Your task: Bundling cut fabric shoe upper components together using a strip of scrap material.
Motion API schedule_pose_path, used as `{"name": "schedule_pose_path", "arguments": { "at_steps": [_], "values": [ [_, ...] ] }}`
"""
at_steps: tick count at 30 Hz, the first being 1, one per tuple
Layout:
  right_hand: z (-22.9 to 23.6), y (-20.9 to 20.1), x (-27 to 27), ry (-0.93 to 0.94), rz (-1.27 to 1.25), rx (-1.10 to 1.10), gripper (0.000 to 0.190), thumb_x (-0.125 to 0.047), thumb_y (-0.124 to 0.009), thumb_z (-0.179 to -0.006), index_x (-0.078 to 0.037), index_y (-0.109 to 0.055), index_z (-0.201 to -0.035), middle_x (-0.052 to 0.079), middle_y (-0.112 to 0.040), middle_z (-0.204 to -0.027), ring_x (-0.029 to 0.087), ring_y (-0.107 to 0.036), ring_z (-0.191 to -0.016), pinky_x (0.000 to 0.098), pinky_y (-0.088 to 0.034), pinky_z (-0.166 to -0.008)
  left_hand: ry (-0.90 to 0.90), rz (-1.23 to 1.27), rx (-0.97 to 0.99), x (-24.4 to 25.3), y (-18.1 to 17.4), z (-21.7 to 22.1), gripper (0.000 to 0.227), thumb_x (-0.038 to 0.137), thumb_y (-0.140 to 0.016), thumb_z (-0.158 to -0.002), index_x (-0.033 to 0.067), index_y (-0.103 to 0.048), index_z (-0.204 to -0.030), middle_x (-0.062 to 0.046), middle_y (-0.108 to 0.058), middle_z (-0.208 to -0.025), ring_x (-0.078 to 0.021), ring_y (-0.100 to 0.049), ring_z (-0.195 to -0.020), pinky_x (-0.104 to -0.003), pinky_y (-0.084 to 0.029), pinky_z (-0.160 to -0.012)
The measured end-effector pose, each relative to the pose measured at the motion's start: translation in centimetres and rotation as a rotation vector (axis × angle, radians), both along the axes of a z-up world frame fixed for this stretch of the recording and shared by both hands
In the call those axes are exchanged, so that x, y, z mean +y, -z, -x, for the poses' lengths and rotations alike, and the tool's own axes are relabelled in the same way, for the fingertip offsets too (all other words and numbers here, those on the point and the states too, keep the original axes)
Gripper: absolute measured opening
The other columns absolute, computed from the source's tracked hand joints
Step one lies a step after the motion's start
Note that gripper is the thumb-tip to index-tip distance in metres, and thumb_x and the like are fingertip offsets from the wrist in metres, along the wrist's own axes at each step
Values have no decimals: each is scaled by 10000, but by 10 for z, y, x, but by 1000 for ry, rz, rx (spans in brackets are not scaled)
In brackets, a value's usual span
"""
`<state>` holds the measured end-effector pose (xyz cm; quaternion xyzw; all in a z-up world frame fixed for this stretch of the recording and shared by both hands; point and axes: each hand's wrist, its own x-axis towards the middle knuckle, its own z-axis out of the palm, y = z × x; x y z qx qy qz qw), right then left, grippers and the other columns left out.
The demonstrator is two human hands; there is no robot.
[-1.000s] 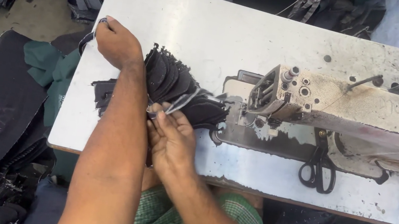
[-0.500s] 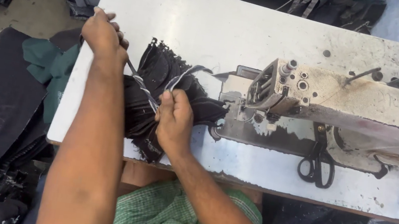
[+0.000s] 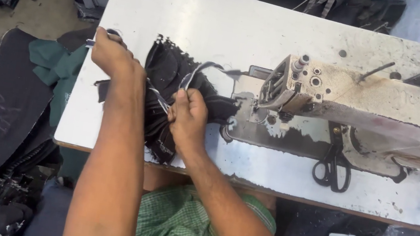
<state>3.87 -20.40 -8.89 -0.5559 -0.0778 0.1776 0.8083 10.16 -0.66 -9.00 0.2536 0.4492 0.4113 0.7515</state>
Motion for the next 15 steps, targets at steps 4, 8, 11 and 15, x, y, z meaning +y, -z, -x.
{"name": "schedule_pose_path", "arguments": {
  "at_steps": [4, 8, 11, 15],
  "values": [
    [4, -20, -3, -58, -44, 160, 251, -262, -525, -1072, -84, -508, -896, -29, -431, -630, 77, -430, -551, 220, -314, -424, -207, -172, 15, 11, 13, -25, 288, 191, -555, -981, -20, -574, -785, -30, -541, -693, -170, -520, -556, -370, -475, -482],
    [9, -32, -3, -100, -57, 218, 230, -260, -540, -1061, -98, -488, -906, -28, -437, -671, 64, -422, -578, 203, -282, -418, -166, -176, 147, 5, -13, -31, 359, 183, -436, -914, -71, -678, -839, -152, -734, -775, -258, -777, -635, -388, -632, -589],
    [12, -36, -4, -125, -65, 214, 233, -258, -548, -1065, -100, -482, -908, -26, -441, -698, 58, -415, -593, 203, -286, -426, -132, -279, 258, 6, -13, -42, 377, 183, -419, -902, -79, -683, -841, -185, -748, -775, -275, -779, -633, -401, -637, -557],
    [13, -26, -9, -143, -74, 187, 238, -262, -555, -1067, -98, -478, -912, -17, -454, -720, 56, -411, -601, 204, -294, -435, -150, -483, 484, 7, 3, -57, 425, 209, -453, -908, -96, -664, -699, -156, -728, -653, -260, -704, -534, -426, -524, -486]
  ]
}}
